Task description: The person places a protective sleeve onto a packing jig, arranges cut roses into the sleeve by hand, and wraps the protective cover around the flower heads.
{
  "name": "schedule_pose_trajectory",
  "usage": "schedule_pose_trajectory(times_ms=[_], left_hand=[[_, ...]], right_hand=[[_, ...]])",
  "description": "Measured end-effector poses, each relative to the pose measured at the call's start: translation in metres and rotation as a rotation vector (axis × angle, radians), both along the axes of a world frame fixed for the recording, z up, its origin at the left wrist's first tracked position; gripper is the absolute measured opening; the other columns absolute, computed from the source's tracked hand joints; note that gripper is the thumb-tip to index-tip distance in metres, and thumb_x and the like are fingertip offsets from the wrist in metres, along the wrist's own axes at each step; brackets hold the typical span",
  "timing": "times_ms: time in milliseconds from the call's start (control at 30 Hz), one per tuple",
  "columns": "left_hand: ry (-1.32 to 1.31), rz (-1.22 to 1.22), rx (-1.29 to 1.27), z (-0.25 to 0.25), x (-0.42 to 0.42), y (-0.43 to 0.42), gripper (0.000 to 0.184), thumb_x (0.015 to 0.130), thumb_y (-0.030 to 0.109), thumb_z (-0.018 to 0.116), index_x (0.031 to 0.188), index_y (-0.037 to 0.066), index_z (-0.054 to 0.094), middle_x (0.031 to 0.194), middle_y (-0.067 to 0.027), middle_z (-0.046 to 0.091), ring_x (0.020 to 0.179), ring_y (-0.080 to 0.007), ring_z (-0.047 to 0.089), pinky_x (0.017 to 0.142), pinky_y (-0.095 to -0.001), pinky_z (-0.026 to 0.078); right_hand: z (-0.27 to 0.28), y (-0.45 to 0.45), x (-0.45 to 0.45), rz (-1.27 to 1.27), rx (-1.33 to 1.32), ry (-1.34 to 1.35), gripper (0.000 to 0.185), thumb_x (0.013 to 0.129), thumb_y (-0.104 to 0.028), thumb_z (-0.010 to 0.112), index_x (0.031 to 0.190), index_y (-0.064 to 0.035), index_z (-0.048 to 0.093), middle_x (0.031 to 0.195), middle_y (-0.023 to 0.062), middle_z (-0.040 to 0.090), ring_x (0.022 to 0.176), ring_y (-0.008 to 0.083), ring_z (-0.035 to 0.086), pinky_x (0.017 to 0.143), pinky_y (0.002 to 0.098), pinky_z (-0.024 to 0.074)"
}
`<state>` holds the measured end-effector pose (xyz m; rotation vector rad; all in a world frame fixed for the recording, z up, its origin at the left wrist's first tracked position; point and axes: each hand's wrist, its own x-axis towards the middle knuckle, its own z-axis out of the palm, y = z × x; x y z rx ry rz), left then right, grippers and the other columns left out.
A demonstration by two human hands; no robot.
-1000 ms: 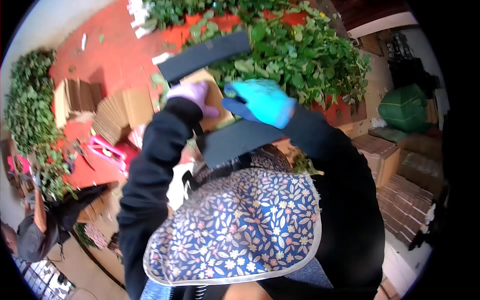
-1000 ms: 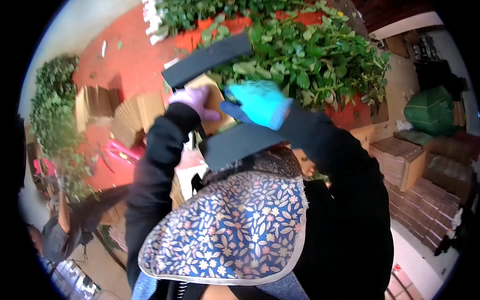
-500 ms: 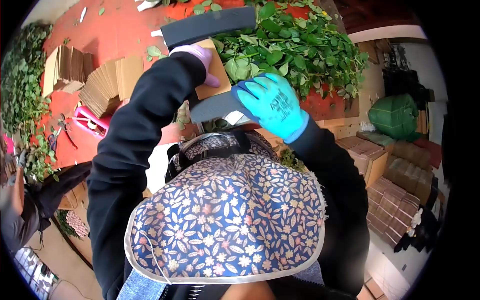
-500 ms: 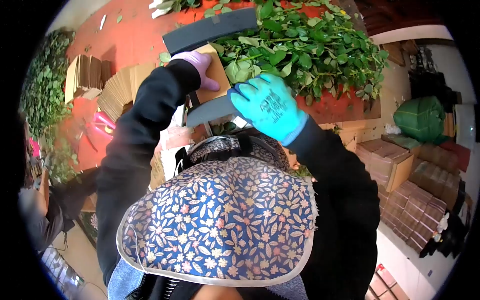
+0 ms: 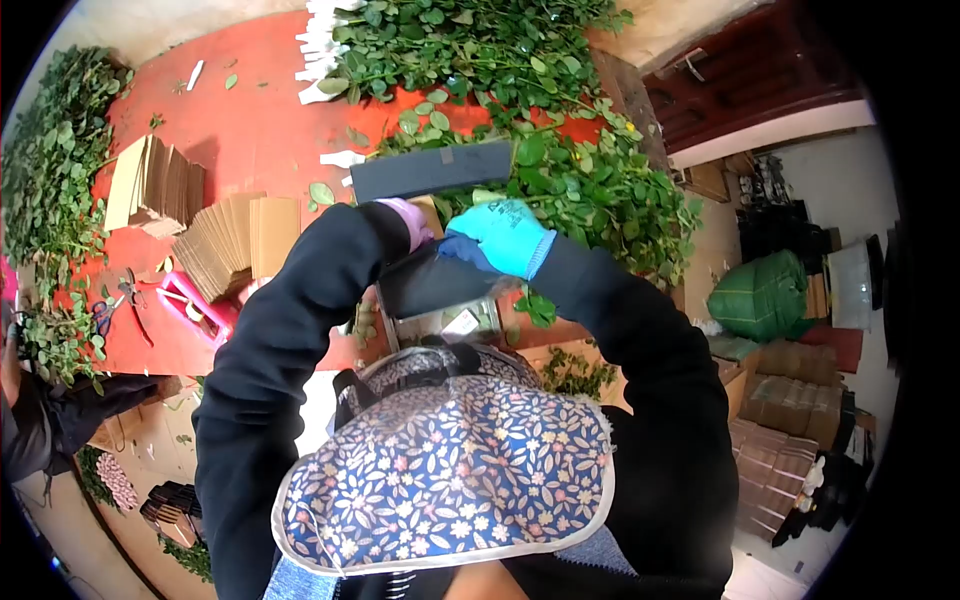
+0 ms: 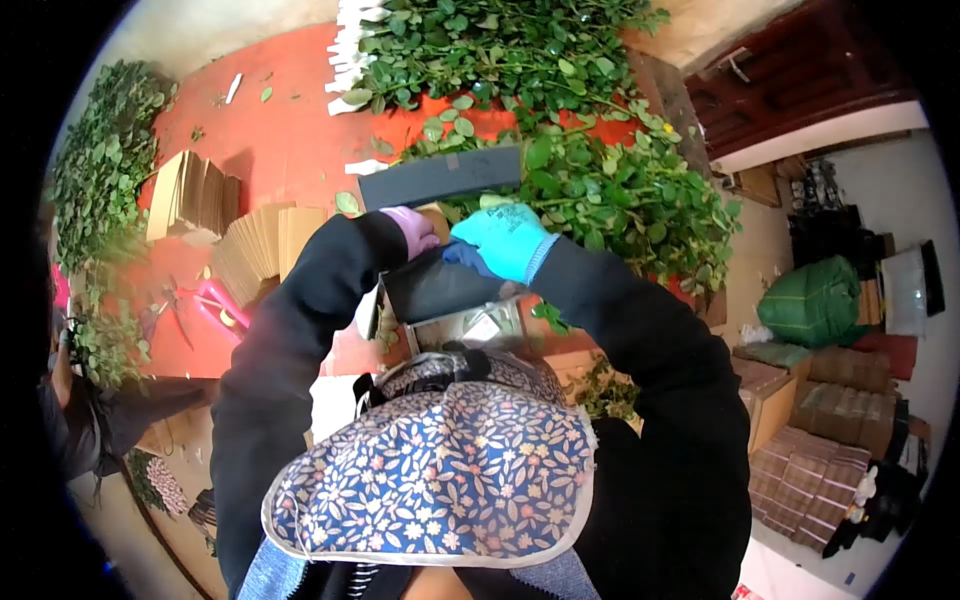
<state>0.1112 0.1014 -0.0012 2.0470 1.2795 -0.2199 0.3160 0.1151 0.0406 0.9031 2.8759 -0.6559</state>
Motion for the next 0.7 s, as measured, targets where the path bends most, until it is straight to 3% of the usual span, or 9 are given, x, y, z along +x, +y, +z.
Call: schedule_pose_trajectory(times_ms=[100,167,233,400,467,533,633,667,700], left_hand=[[-0.146,0.094,0.123,0.038,-0.015,-0.02,0.025,0.091,0.027,0.056,0.092,0.004,0.065,0.087,-0.0189,0.066,0.083,-0.0386,0.063,0.074,-0.0481,0.05],[0.036,0.297,0.517,0.065,-0.005,-0.051,0.021,0.086,0.026,0.063,0.094,0.006,0.062,0.085,-0.0171,0.063,0.079,-0.0379,0.063,0.069,-0.0483,0.05],[0.017,0.26,0.491,0.092,0.006,-0.09,0.028,0.08,0.027,0.07,0.094,0.007,0.059,0.085,-0.0151,0.059,0.078,-0.0365,0.063,0.068,-0.0477,0.05],[-0.248,0.223,0.31,0.039,0.026,-0.105,0.048,0.064,0.034,0.084,0.09,0.004,0.057,0.086,-0.0168,0.058,0.085,-0.037,0.061,0.075,-0.0461,0.048],[-0.168,0.194,0.169,0.053,0.025,-0.097,0.051,0.065,0.033,0.084,0.1,0.003,0.061,0.096,-0.0187,0.061,0.094,-0.0368,0.062,0.082,-0.0443,0.05],[-0.24,0.22,0.231,0.035,0.022,-0.095,0.047,0.061,0.031,0.086,0.087,0.002,0.058,0.088,-0.018,0.06,0.086,-0.0384,0.061,0.074,-0.0457,0.049],[-0.176,0.205,0.162,0.044,0.021,-0.085,0.049,0.06,0.035,0.086,0.086,0.003,0.06,0.085,-0.0166,0.062,0.082,-0.0366,0.062,0.072,-0.0444,0.05],[-0.168,0.209,0.173,0.041,0.02,-0.083,0.049,0.059,0.036,0.086,0.086,0.004,0.06,0.084,-0.0163,0.062,0.082,-0.0362,0.063,0.071,-0.0443,0.05],[-0.158,0.205,0.19,0.041,0.019,-0.086,0.05,0.059,0.037,0.086,0.086,0.004,0.06,0.083,-0.0159,0.063,0.081,-0.0358,0.063,0.07,-0.0442,0.05]], right_hand=[[-0.007,0.0,-0.002,-0.037,-0.089,-0.11,0.032,0.085,-0.046,0.063,0.093,-0.0165,0.072,0.087,0.0124,0.07,0.081,0.0359,0.065,0.073,0.0477,0.0506],[0.002,-0.001,-0.007,-0.034,-0.096,-0.168,0.033,0.084,-0.046,0.063,0.093,-0.0162,0.072,0.088,0.0125,0.07,0.082,0.0358,0.065,0.074,0.0474,0.0508],[0.002,-0.005,-0.008,-0.036,-0.102,-0.22,0.034,0.084,-0.047,0.063,0.093,-0.0158,0.073,0.088,0.0125,0.07,0.083,0.0357,0.065,0.075,0.0472,0.0509],[0.004,0.0,-0.008,0.014,-0.169,-0.099,0.03,0.084,-0.039,0.062,0.092,-0.0123,0.073,0.087,0.0143,0.069,0.084,0.0354,0.066,0.075,0.046,0.0517],[0.005,-0.005,-0.008,0.033,-0.102,-0.087,0.023,0.084,-0.034,0.064,0.088,-0.012,0.07,0.083,0.0152,0.067,0.077,0.0365,0.065,0.068,0.0475,0.0499],[0.029,-0.015,0.003,-0.02,-0.007,0.096,0.02,0.087,-0.028,0.062,0.092,-0.0091,0.068,0.087,0.0148,0.067,0.078,0.0348,0.065,0.067,0.0446,0.0499],[0.077,-0.033,0.032,-0.27,0.233,0.444,0.016,0.091,-0.015,0.061,0.099,-0.0028,0.067,0.086,0.0111,0.069,0.073,0.0262,0.066,0.066,0.0357,0.0509],[0.08,-0.045,0.056,-0.487,-0.092,0.439,0.016,0.095,-0.01,0.057,0.102,0.0019,0.066,0.087,0.0082,0.07,0.075,0.0186,0.066,0.069,0.0321,0.0519],[0.078,-0.063,0.08,-0.646,-0.517,0.497,0.015,0.091,-0.006,0.06,0.104,0.0011,0.066,0.096,0.0141,0.071,0.083,0.0251,0.07,0.072,0.0343,0.0548]])
